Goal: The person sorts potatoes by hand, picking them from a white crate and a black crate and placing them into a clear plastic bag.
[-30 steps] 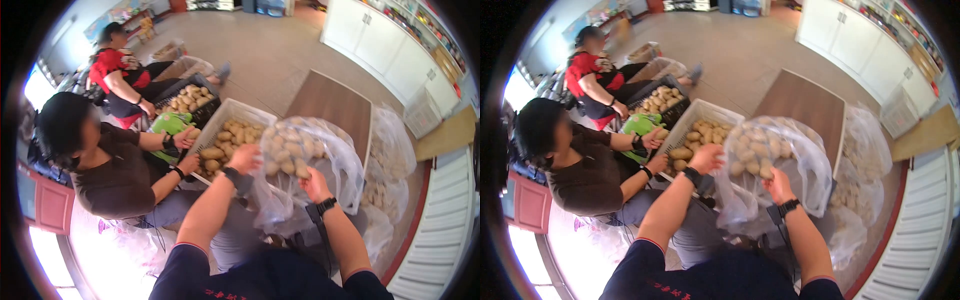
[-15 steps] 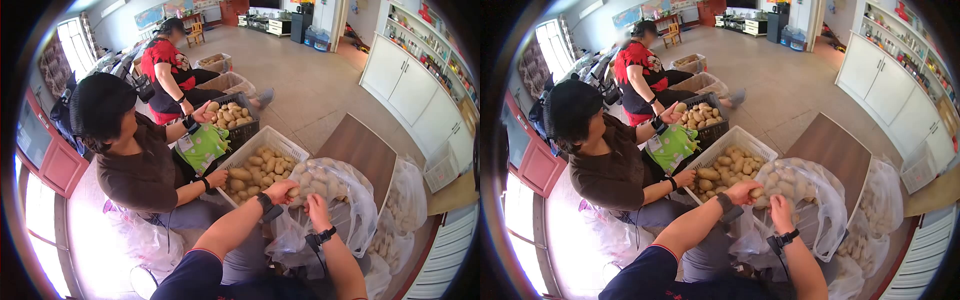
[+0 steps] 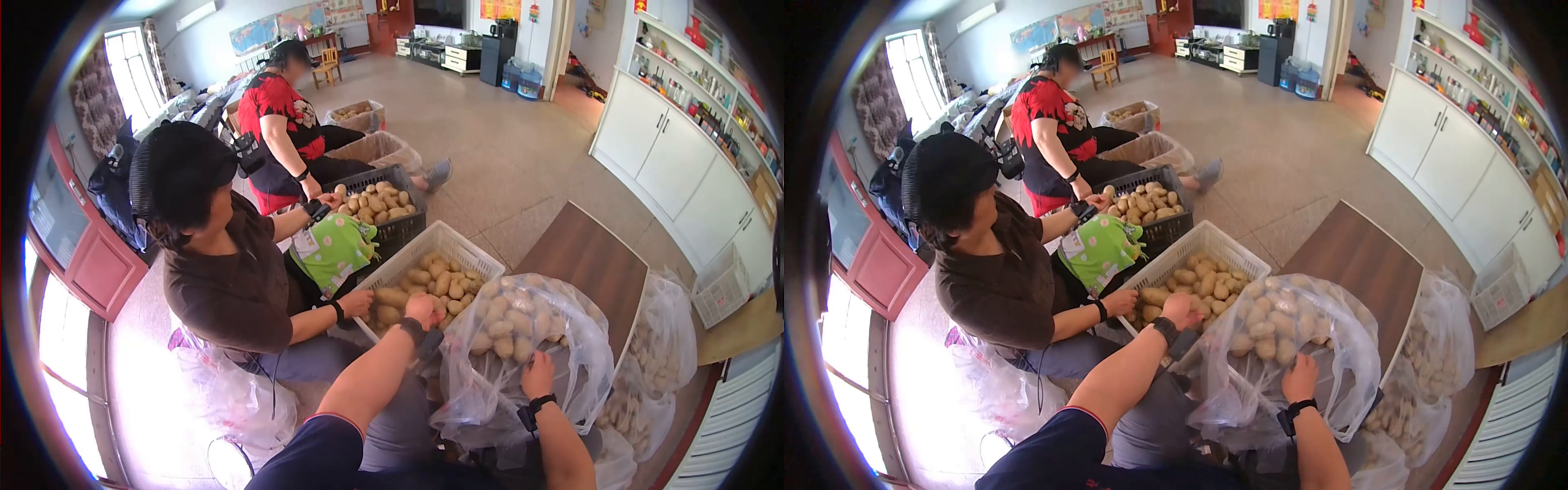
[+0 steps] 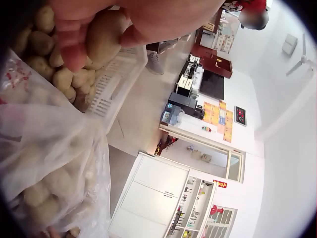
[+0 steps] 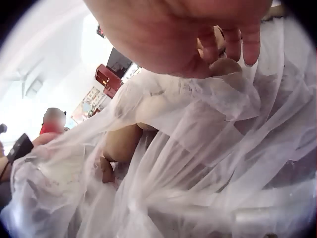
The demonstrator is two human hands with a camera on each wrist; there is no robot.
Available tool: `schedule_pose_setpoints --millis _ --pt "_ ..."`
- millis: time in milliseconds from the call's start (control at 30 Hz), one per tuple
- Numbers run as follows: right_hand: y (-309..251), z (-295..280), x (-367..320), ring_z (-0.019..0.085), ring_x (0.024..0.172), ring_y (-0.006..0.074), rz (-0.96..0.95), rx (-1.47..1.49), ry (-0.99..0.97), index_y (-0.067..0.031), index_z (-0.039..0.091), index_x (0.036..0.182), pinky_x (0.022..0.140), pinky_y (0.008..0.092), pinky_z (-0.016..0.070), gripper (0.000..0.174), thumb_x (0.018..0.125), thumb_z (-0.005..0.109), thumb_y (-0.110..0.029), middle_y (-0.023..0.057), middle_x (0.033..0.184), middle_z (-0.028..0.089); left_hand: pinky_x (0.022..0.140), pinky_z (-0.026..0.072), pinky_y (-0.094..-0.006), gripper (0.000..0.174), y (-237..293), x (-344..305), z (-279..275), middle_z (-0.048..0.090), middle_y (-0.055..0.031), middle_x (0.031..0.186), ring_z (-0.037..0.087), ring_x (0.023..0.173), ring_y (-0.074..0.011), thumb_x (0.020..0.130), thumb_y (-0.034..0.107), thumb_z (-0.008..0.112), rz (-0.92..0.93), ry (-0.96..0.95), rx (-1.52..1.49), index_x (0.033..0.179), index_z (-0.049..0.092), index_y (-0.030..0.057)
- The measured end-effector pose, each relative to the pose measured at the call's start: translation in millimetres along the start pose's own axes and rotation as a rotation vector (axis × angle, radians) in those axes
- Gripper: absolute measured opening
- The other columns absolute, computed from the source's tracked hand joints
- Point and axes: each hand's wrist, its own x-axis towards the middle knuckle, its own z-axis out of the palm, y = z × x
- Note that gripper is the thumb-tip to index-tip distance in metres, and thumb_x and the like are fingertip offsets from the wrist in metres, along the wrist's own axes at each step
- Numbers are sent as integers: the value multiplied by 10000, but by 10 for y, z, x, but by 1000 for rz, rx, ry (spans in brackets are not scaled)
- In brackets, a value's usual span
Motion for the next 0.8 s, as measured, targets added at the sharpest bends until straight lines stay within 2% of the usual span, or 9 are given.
schedule_pose_setpoints --millis 67,133,200,267,300,367,467,667,800 --pt "-89 -39 13 472 1146 421 -60 -16 4 -31 516 1218 980 479 397 484 758 661 -66 199 1248 504 547 542 -372 227 -155 232 -117 601 -125 819 585 620 -248 892 97 479 50 36 -17 1101 562 64" --pt "-184 -111 28 463 1159 436 -127 -25 22 -45 485 1278 992 477 397 584 734 691 -82 200 1296 474 511 522 -356 217 -223 438 -257 593 -145 734 558 548 -251 879 112 507 140 -87 368 1074 575 44" --pt "-299 -168 73 464 1170 423 -205 -142 -62 -64 506 1262 988 471 415 571 726 701 -96 182 1318 456 483 504 -345 213 -141 376 -330 576 -164 668 545 504 -245 875 136 537 830 -267 1496 1054 582 30" --pt "-362 -156 115 467 1160 422 -233 -133 -52 -84 521 1250 964 482 425 553 726 700 -92 166 1338 446 491 513 -355 251 -321 585 -378 595 -157 745 584 565 -235 890 160 556 1130 -195 1134 1103 578 28" --pt "-362 -142 110 471 1151 421 -236 -145 -99 -103 537 1238 940 493 435 537 727 698 -89 149 1359 436 491 513 -355 251 -184 418 -203 595 -157 745 584 565 -235 890 160 556 1145 -186 1135 1103 578 28" --pt "-372 -124 146 482 1137 420 -263 -173 -103 -103 555 1207 927 490 451 507 721 699 -91 146 1350 435 524 530 -359 245 71 -280 216 606 -134 843 611 636 -231 907 178 560 52 5 8 1107 572 35" --pt "-392 -176 140 503 1104 419 -311 -212 -101 -98 583 1145 906 488 468 441 718 694 -107 153 1311 436 561 544 -361 272 102 -429 276 599 -119 913 617 678 -236 915 193 565 39 -117 51 1134 555 31" --pt "-298 -183 62 551 998 417 -114 -216 -35 -93 531 1232 835 490 495 523 734 686 -133 183 1257 447 629 546 -354 264 131 -656 426 512 -54 963 598 734 -219 903 205 585 -22 -271 113 1109 521 53" --pt "-251 -318 12 552 1050 396 -79 -214 -92 -108 486 1285 850 474 498 567 754 680 -148 115 1356 428 649 547 -361 289 122 -668 437 518 -71 992 607 751 -225 901 213 589 -20 -287 152 1126 522 45"
